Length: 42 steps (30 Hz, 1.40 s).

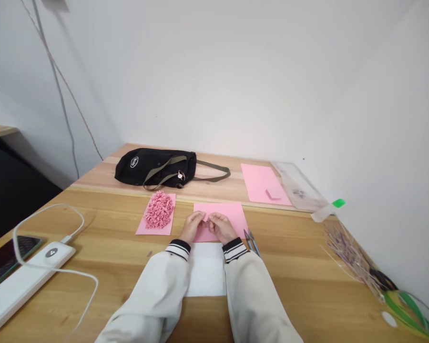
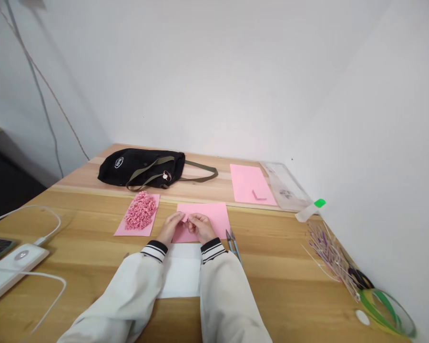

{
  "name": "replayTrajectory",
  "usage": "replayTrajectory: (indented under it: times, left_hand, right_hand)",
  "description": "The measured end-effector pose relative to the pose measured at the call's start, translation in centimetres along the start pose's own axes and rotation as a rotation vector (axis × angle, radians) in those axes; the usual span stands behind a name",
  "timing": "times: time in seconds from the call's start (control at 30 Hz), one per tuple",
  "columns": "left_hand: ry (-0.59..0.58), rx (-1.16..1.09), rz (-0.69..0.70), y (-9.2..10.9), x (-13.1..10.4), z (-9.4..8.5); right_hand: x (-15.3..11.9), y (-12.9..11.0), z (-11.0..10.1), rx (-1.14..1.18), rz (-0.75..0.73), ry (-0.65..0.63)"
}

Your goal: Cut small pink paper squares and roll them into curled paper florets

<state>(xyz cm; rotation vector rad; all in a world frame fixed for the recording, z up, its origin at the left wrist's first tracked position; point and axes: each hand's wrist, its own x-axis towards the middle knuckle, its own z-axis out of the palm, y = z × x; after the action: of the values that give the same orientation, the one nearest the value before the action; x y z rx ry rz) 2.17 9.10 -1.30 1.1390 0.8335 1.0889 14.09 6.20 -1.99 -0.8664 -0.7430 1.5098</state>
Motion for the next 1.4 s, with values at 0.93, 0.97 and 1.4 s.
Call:
replayTrajectory:
  times: [0.93,0.97,1.4]
  left_hand:
    - [0.035,-0.054,-0.037,-0.08,-0.24,-0.07]
    - [0.032,-0.054,-0.038,-0.12,-0.24,-0.09]
    - [0.020,-0.074,-0.041,0.01,-0.28,0.05]
  right_hand:
    - [0.10,0.29,-0.17,0.030,0.027,0.028]
    - [0.12,0.34,-0.23,0.033,0.029,0.029]
    - [0.10,0.30,-0.16,0.073,0.021,0.020]
